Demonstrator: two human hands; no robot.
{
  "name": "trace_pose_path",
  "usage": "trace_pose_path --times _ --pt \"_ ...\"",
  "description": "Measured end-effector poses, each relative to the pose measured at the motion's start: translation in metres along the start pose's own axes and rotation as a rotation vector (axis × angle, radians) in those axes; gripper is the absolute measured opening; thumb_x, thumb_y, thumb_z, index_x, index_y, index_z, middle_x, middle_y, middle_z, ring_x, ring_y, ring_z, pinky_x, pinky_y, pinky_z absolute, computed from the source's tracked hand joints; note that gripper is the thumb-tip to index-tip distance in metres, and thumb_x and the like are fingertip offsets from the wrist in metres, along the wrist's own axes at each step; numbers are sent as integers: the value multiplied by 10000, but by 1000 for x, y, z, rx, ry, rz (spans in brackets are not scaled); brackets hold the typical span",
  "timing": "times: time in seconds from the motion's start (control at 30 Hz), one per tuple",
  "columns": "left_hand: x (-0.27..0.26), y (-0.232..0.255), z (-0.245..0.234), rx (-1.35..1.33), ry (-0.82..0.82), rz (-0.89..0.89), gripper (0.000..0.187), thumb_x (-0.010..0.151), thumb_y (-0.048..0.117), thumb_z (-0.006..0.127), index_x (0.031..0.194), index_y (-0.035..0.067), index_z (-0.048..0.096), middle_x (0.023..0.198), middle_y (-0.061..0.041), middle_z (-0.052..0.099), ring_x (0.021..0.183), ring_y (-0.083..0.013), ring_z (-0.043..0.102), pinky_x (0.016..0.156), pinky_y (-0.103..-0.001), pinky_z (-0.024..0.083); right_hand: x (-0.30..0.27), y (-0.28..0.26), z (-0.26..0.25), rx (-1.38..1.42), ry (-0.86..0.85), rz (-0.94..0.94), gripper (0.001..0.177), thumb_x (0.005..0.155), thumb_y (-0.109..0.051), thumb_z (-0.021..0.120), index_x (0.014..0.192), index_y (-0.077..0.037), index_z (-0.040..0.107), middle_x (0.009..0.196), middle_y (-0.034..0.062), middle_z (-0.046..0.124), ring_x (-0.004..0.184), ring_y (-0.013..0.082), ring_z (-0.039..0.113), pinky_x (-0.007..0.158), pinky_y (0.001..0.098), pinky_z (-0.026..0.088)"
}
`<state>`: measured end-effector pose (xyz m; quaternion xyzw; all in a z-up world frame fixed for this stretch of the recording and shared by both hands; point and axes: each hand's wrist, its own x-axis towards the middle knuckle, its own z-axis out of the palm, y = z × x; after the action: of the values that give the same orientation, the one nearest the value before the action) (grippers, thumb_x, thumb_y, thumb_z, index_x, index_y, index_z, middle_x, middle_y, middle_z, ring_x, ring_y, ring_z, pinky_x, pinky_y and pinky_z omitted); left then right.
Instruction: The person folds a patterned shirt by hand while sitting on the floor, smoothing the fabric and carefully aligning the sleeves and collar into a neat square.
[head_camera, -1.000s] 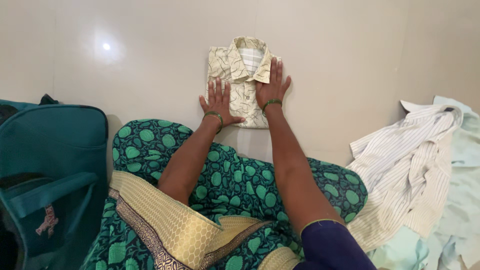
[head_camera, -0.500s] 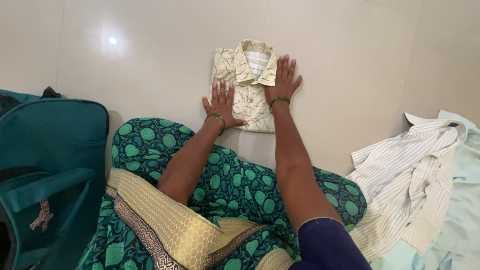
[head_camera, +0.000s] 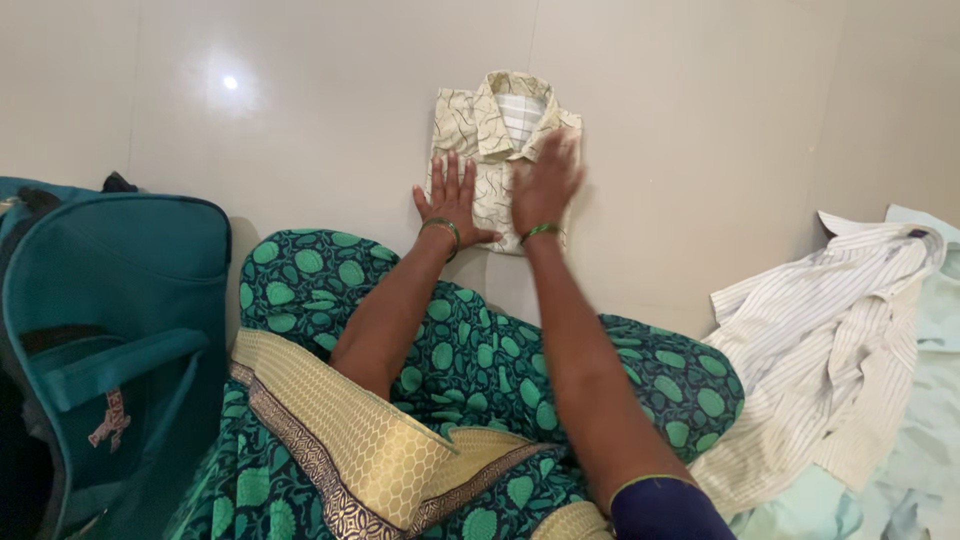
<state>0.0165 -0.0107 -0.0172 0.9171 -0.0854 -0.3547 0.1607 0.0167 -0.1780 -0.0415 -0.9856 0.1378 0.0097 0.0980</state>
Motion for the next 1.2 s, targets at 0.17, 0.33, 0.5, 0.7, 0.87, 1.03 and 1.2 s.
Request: trace_pose_path --times 0.17,0.33,0.5,0.7,0.87,1.03,1.2 --pt "9 0 2 50 -16 -6 1471 655 726 799 1631 229 -182 1688 -89 -292 1516 -332 -316 1160 -730 -12 -45 -11 13 65 -37 -231 835 1028 -527 470 1631 -37 164 1719 136 86 1589 317 39 1244 576 30" --pt "0 0 -4 6 27 24 1455 653 781 765 1639 228 -152 1700 -79 -271 1541 -313 -296 1185 -730 -9 -41 5 1 -30 -46 -130 816 1030 -524 443 1634 -34 197 1725 118 150 1596 304 83 1258 567 52" --pt "-4 1 -7 8 -13 10 1479 641 772 789 1634 220 -157 1692 -83 -287 1531 -319 -301 1183 -728 -7 -40 7 -6 -6 -78 -51 796 1029 -532 434 1625 -53 212 1722 121 144 1589 296 86 1239 582 38" --pt "-5 2 -9 7 -35 -8 1504 623 762 809 1632 235 -175 1690 -77 -297 1530 -308 -309 1188 -726 -7 -39 16 -8 -49 -47 -28 788 1040 -550 402 1637 -77 197 1727 92 139 1594 267 84 1239 599 13" --pt "-6 2 -7 4 -16 -2 1514 617 764 814 1629 240 -183 1687 -75 -302 1524 -308 -320 1188 -723 -22 -37 24 -11 -82 -54 30 785 1045 -566 375 1643 -94 187 1734 75 123 1595 254 77 1237 614 4" --pt "-8 2 -10 -11 -19 -2 1521 611 771 814 1630 240 -182 1688 -75 -303 1526 -305 -319 1191 -720 -29 -29 27 -11 -9 -2 300 894 1047 -574 395 1626 7 41 1722 161 -5 1587 308 -31 1224 602 10" --pt "-5 1 -6 1 -9 4 1491 638 759 804 1625 231 -181 1682 -75 -316 1519 -313 -333 1177 -726 -12 -36 0 -2 22 -97 68 972 1021 -609 428 1632 13 -2 1722 197 -56 1590 355 -82 1255 586 -11"
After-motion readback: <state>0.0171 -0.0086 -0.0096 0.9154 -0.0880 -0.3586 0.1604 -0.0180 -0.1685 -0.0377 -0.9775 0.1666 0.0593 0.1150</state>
